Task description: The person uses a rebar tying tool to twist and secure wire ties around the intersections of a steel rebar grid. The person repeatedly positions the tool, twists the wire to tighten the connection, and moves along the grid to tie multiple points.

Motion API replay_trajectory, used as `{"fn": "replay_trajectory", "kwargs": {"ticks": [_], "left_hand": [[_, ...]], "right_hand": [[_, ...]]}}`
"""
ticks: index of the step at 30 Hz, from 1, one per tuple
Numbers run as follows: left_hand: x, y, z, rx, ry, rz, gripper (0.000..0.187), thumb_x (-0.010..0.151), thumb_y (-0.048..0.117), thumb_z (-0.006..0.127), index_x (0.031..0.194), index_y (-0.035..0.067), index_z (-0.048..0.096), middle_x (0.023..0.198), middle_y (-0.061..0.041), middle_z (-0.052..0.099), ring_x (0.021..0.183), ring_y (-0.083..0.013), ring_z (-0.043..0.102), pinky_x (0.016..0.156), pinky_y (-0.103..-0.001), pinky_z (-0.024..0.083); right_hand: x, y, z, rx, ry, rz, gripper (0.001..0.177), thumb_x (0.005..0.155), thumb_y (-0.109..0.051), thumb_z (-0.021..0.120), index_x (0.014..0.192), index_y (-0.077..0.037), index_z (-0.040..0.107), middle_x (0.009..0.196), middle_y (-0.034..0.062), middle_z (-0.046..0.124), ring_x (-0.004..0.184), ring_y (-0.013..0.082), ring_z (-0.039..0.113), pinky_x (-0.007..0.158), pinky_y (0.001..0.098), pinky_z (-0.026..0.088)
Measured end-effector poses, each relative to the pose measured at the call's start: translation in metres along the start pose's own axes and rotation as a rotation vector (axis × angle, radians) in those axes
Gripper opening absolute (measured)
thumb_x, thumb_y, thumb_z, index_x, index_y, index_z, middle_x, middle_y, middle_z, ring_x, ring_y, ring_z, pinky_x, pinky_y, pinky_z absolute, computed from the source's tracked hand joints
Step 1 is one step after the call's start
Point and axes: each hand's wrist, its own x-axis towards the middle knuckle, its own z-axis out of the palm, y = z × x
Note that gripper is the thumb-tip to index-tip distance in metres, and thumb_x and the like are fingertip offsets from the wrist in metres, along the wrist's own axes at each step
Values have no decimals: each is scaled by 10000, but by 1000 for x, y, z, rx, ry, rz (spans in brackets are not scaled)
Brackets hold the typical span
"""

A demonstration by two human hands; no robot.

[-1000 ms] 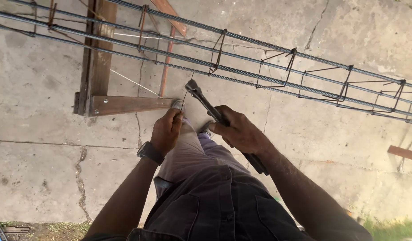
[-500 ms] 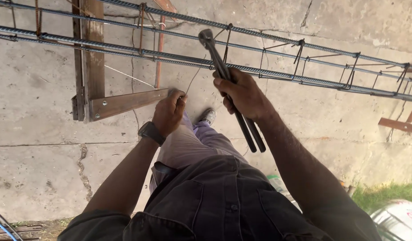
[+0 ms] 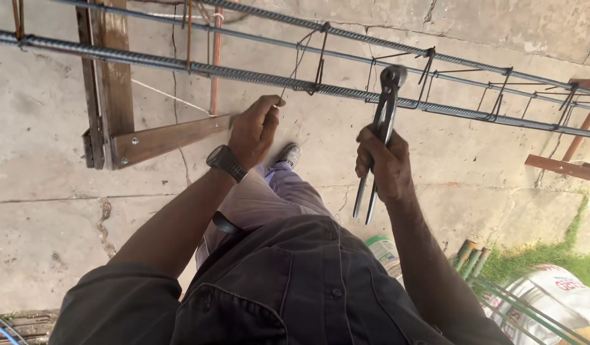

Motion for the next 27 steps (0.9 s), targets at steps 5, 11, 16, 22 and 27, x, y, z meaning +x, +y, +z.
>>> {"fn": "replay_trajectory", "kwargs": {"ticks": [5,11,16,22,27], "left_hand": [[5,-6,25,-105,56,57,224,1034,131,488,1210,116,625,826,-171,670,747,-344,685,651,-446,554],[13,-15,43,-46,137,160,246,1043,176,563,1269,99,627,767,-137,665,744,-348,693,633,-412,564],[25,6,40,13,184,233,266,1016,211,634,1240,67,635,778,-168,662,771,-392,687,632,-439,562],[31,-1,48,12,178,324,263,1021,219,642,1226,58,674,824,-163,704,778,-374,709,655,-414,595],[38,-20,54,148,104,384,203,1019,123,626,1166,-13,658,803,-217,653,775,-438,677,626,-488,559]], "right_hand": [[9,14,2,81,39,22,179,964,-160,603,884,1,594,581,73,441,440,167,520,419,315,486],[24,-23,30,118,54,-58,228,966,-190,610,1015,30,639,631,101,485,453,154,526,425,320,513],[48,-28,43,98,46,-141,260,960,-222,645,1080,7,677,708,155,588,453,142,551,416,293,529],[64,-5,70,84,62,-111,238,922,-196,701,1039,8,673,601,151,587,400,164,562,363,302,555],[67,-4,81,100,92,-22,226,846,-257,755,887,-49,676,558,158,612,374,181,582,347,314,552]]}}
